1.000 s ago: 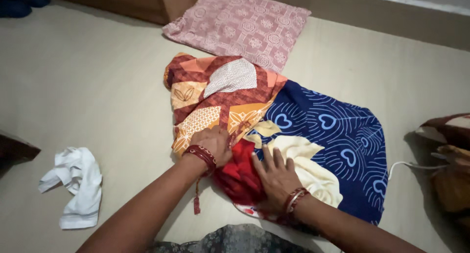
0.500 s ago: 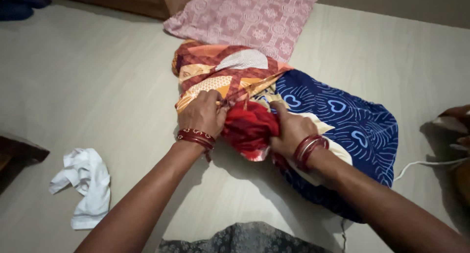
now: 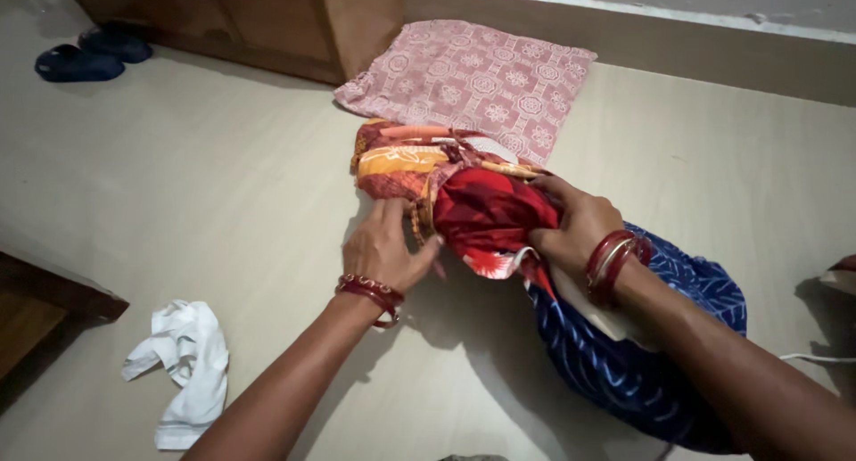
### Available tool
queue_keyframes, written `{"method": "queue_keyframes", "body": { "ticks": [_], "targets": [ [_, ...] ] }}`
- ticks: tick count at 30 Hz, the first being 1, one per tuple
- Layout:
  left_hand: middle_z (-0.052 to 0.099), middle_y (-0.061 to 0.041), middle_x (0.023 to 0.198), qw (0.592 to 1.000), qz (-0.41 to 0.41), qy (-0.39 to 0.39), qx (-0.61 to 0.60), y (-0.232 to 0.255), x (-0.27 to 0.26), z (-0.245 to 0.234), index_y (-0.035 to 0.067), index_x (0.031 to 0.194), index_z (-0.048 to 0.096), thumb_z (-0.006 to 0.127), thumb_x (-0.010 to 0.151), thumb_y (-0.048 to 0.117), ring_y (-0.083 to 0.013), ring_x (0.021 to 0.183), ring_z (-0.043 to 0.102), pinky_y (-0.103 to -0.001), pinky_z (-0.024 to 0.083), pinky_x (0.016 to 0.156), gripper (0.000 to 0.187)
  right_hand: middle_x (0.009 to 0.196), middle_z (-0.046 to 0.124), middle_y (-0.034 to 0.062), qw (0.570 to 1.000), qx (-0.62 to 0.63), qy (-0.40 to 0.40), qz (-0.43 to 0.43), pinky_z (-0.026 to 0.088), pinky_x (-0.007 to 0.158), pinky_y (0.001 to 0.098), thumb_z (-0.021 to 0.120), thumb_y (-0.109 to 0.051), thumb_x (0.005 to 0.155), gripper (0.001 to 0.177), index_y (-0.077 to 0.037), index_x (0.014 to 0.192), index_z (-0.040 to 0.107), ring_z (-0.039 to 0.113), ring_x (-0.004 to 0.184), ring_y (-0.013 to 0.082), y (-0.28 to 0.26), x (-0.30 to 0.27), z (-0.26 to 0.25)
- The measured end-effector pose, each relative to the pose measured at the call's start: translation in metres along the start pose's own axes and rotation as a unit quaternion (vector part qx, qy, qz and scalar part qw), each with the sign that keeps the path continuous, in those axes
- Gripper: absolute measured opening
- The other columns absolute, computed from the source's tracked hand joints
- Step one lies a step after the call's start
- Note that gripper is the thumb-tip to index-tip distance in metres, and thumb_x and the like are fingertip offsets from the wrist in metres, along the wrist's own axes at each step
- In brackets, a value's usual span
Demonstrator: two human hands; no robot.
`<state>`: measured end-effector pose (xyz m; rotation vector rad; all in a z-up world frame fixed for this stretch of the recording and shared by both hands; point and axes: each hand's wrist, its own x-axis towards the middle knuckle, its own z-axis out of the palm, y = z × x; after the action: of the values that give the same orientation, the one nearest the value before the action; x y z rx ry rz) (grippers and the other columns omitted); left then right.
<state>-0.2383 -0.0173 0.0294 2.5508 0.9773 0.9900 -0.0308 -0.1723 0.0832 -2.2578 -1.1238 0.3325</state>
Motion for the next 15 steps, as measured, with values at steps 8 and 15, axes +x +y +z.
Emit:
{"method": "queue_keyframes", "body": {
  "ticks": [8, 15],
  "targets": [
    [0.075, -0.011, 0.092, 0.988, -0.117, 0.056, -0.085, -0.028, 0.016, 0.024, 0.013, 0.101, 0.075, 0.072, 0.088, 0.026, -0.0374, 0.084, 0.072, -0.047, 0.056, 0.075, 0.018, 0.111, 0.075, 0.0170, 0.998, -0.053, -0.042, -0.017, 0.055, 0.093, 0.0419, 0.074, -0.019, 0.073, 0.073, -0.031, 0.143, 0.057, 0.072, 0.102, 0.0345, -0.024, -0.007, 0.006],
    [0.074, -0.014, 0.083, 0.990, -0.086, 0.009, -0.115, -0.035, 0.008, 0.020, 0.010, 0.102, 0.069, 0.082, 0.076, 0.035, -0.0336, 0.075, 0.072, -0.045, 0.056, 0.067, 0.038, 0.107, 0.076, 0.0179, 0.994, -0.073, -0.079, -0.016, 0.055, 0.093, 0.0431, 0.071, -0.024, 0.076, 0.073, -0.036, 0.147, 0.053, 0.073, 0.101, 0.0342, -0.026, -0.007, 0.011]
  ]
}}
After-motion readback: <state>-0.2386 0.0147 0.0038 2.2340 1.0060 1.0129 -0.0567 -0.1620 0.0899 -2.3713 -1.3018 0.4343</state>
